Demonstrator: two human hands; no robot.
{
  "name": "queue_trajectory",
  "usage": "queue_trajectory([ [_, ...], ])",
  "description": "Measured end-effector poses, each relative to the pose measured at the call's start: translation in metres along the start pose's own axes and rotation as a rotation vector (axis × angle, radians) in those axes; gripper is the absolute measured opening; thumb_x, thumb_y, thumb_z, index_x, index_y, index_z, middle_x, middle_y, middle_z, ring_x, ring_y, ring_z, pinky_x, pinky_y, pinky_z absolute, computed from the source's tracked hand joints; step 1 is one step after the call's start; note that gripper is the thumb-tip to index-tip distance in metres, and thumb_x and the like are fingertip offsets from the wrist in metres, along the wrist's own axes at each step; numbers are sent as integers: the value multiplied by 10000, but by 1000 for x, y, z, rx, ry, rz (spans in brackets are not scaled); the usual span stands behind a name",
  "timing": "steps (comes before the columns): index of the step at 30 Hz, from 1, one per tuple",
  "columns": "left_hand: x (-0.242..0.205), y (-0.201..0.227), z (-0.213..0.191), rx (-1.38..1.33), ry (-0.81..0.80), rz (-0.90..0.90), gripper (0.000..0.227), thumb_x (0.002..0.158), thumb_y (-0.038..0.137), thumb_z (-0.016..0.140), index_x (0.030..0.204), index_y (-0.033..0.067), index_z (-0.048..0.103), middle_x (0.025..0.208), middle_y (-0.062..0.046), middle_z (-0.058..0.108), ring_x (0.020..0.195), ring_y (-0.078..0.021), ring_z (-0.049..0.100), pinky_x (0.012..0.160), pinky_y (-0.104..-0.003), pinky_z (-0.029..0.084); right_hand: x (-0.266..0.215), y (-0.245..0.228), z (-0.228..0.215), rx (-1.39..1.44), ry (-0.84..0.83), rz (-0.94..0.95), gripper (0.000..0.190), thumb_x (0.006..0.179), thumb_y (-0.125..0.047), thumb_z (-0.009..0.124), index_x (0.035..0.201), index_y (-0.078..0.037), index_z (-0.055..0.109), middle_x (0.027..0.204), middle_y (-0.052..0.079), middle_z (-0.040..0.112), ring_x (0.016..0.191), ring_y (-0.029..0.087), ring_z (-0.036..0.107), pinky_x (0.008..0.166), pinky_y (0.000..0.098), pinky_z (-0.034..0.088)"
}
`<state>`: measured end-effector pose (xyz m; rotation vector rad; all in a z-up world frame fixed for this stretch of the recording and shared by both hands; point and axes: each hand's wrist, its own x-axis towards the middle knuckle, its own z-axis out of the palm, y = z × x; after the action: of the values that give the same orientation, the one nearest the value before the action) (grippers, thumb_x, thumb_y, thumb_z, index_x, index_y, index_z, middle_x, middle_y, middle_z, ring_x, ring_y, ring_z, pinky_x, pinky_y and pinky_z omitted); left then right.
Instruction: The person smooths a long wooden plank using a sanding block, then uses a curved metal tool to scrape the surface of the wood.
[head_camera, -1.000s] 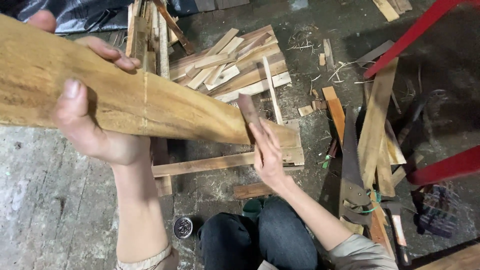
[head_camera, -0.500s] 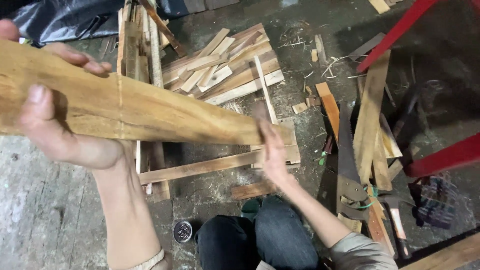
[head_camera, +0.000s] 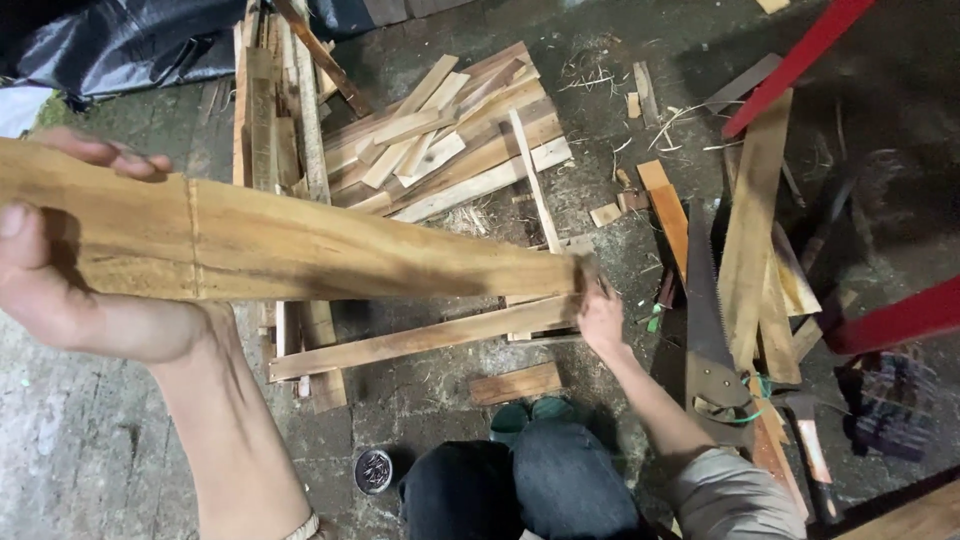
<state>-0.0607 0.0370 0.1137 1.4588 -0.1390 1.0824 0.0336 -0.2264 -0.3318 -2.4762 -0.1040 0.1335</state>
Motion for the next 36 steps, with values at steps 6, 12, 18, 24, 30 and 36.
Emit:
queue_trajectory([
  [6, 4, -19, -21, 211, -214, 194, 486, 1044, 584, 378, 1177, 130, 491, 1209, -102, 526, 1053, -218, 557, 1063, -420, 553, -41, -148, -99, 677, 151, -530, 589, 995, 49, 374, 1518, -185, 238, 1553, 218, 330, 396, 24, 318, 306, 174, 295],
  [12, 2, -23, -34, 131, -133, 49, 595, 928, 681, 469, 1180, 145, 529, 1211, -52, 527, 1078, -161, 559, 1105, -357, 509, -20, -80, -31, 537, 362, -615, 647, 962, 102, 417, 1513, -215, 298, 1460, 217, 477, 417, 18, 305, 358, 153, 342],
  [18, 5, -19, -31, 204, -152, 89, 530, 972, 608, 404, 1170, 125, 496, 1188, -63, 498, 1063, -176, 551, 1093, -367, 512, -2, 5, 6, 289, -16, 240, 450, 944, 84, 487, 1375, -43, 463, 1217, 283, 522, 553, 237, 610, 486, 271, 620],
  [24, 4, -18, -14, 140, -187, 128, 503, 993, 627, 433, 1159, 157, 500, 1189, -55, 519, 1066, -178, 536, 1084, -384, 509, -35, -165, -122, 736, 260, -528, 381, 1040, -120, 305, 1352, 19, 473, 1315, 150, 614, 1220, 262, 615, 1074, 307, 505],
  [30, 8, -13, 0, 199, -122, 163, 334, 1035, 403, 377, 1080, 98, 505, 1088, -99, 527, 943, -187, 560, 937, -357, 543, -88, -218, -147, 781, 211, -821, 256, 1030, 13, 304, 1209, 81, 474, 961, 144, 587, 858, 217, 540, 864, 389, 497],
  [36, 11, -26, -17, -6, 137, -9, 722, 928, 394, 566, 1561, 60, 470, 1077, -123, 630, 945, -213, 628, 923, -409, 606, -49, -106, -48, 532, 491, -889, 649, 946, 165, 426, 1510, -134, 304, 1491, 68, 406, 1288, 196, 483, 1144, 300, 447],
])
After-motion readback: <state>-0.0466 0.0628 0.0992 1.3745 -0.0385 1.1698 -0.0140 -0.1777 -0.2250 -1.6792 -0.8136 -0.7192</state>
